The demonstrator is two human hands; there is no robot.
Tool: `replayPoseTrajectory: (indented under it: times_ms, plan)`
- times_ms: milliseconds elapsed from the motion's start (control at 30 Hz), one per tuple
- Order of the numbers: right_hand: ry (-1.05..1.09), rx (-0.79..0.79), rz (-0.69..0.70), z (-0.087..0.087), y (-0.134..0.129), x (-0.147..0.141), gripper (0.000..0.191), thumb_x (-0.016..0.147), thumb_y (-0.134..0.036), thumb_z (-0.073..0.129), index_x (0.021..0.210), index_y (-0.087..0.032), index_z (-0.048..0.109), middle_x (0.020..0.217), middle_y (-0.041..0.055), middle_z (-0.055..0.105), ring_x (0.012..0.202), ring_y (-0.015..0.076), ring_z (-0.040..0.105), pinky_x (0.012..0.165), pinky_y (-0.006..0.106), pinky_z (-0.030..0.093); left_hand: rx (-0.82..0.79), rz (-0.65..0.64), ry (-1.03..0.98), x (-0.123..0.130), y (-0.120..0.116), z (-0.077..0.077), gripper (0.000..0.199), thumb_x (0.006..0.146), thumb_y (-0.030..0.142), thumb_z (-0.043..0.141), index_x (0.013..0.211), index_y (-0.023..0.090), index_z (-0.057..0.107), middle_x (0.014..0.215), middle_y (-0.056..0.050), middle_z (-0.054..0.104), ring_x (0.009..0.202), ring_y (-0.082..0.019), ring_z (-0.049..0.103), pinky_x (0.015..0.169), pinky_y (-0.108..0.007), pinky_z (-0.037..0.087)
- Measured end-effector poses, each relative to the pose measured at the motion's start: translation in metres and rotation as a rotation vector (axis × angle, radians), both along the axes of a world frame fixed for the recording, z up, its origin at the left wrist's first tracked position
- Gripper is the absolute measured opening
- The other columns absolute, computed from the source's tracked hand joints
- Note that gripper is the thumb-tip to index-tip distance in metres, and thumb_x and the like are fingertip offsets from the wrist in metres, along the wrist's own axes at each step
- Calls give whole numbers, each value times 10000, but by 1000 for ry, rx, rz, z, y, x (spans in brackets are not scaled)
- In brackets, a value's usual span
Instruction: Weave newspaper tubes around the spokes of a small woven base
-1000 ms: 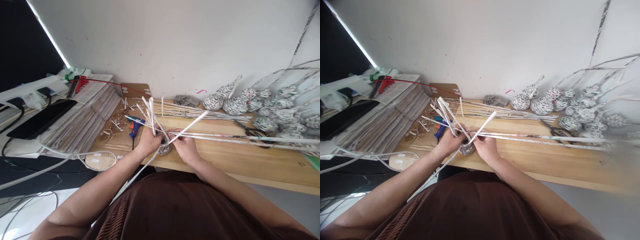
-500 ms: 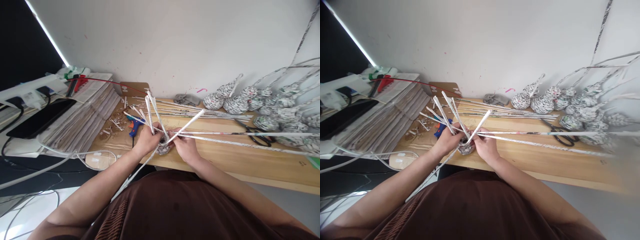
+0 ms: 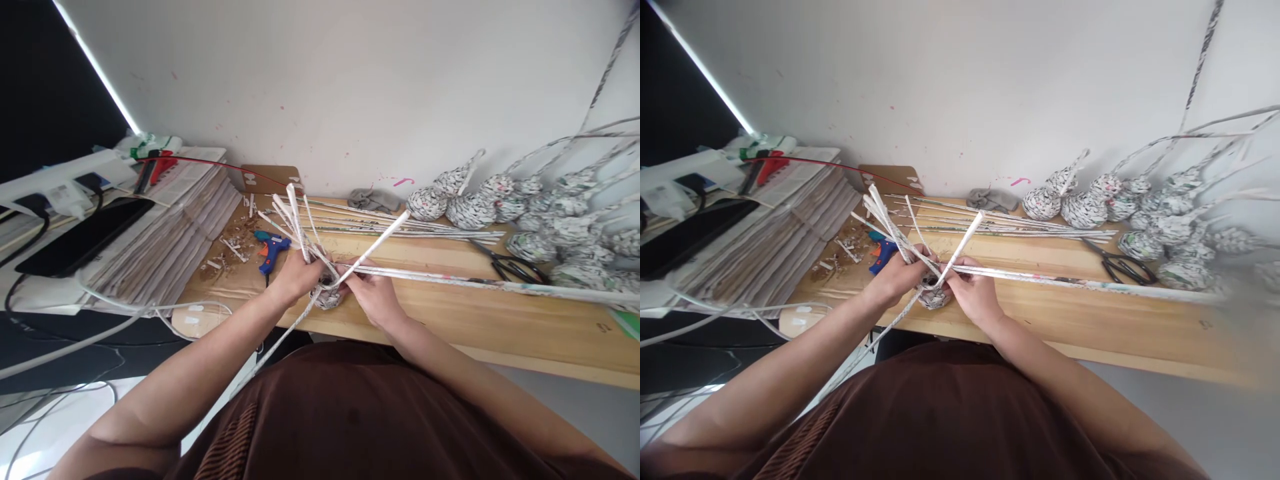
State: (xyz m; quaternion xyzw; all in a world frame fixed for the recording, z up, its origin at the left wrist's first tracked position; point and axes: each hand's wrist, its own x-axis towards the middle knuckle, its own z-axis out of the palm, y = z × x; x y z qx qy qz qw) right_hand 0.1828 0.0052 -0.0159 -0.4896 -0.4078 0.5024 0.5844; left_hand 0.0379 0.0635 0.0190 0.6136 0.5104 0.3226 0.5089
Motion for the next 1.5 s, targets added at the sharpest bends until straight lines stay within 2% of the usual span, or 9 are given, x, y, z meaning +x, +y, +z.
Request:
replayPoseTrajectory:
  times_ms: [133, 300, 433, 600, 800, 1000, 1167, 1300, 1500]
  plan:
    - [31, -94, -36, 10, 10, 9, 250, 669, -374, 829, 729, -196, 665, 602, -2, 692, 520, 165, 650, 493, 262, 565, -326, -44, -155, 4, 1, 19, 117, 798, 276, 641, 837, 166, 635, 730, -22, 661, 635, -158, 618, 538, -257, 513]
    - [61, -197, -55, 21, 30, 31, 142, 626, -250, 803, 677, -158, 707, 539, 6, 674, 457, 124, 600, 414, 196, 497, -543, -102, -471, 3, 3, 33, 314, 657, 21, 643, 947, 139, 647, 906, -76, 729, 808, -183, 700, 805, -348, 591]
    - [141, -286, -80, 22, 36, 39, 102, 624, -198, 781, 660, -148, 699, 528, 8, 670, 435, 102, 580, 399, 168, 479, -502, -181, -593, -1, -2, 22, 608, 564, -62, 651, 1137, 136, 608, 1095, -108, 724, 1000, -207, 700, 981, -351, 516]
    - [131, -240, -51, 16, 30, 34, 195, 577, -266, 840, 653, -162, 693, 544, -1, 675, 452, 120, 599, 410, 192, 490, -249, -181, -433, 2, -17, 6, 937, 543, 73, 874, 1370, 195, 450, 1171, -101, 691, 1087, -237, 648, 960, -365, 488]
    - [0, -97, 84, 14, 23, 34, 240, 635, -372, 844, 717, -174, 735, 585, -1, 681, 505, 136, 615, 467, 222, 514, -94, -244, -291, 4, -25, 6, 478, 760, 470, 772, 1075, 136, 640, 935, -75, 699, 841, -198, 652, 745, -306, 516]
    - [-80, -54, 174, 15, 17, 37, 302, 681, -448, 828, 776, -170, 757, 666, 23, 718, 556, 159, 648, 503, 260, 552, -29, -372, -244, -21, -25, 5, 434, 730, 314, 812, 1121, 169, 689, 1160, -108, 717, 1123, -264, 645, 1030, -395, 469]
    - [-204, 5, 221, 18, 13, 33, 243, 730, -419, 805, 787, -189, 751, 660, 13, 717, 539, 154, 644, 509, 262, 549, -161, -392, -221, -40, -20, 16, 338, 721, 297, 798, 1033, 178, 748, 1074, -104, 756, 1003, -287, 701, 892, -400, 557]
    - [-297, 65, 210, 23, 11, 30, 190, 748, -381, 787, 793, -201, 747, 675, 9, 725, 555, 159, 651, 528, 267, 543, -108, -385, -138, -44, -15, 21, 348, 656, 260, 849, 986, 186, 764, 1075, -103, 763, 1019, -295, 710, 911, -395, 564]
    - [-370, 93, 198, 23, 11, 31, 196, 798, -390, 734, 824, -199, 764, 730, 27, 746, 582, 171, 661, 540, 279, 541, -35, -455, -99, -47, -14, 15, 378, 773, 316, 779, 1126, 198, 717, 1112, -105, 749, 1033, -267, 709, 923, -385, 563]
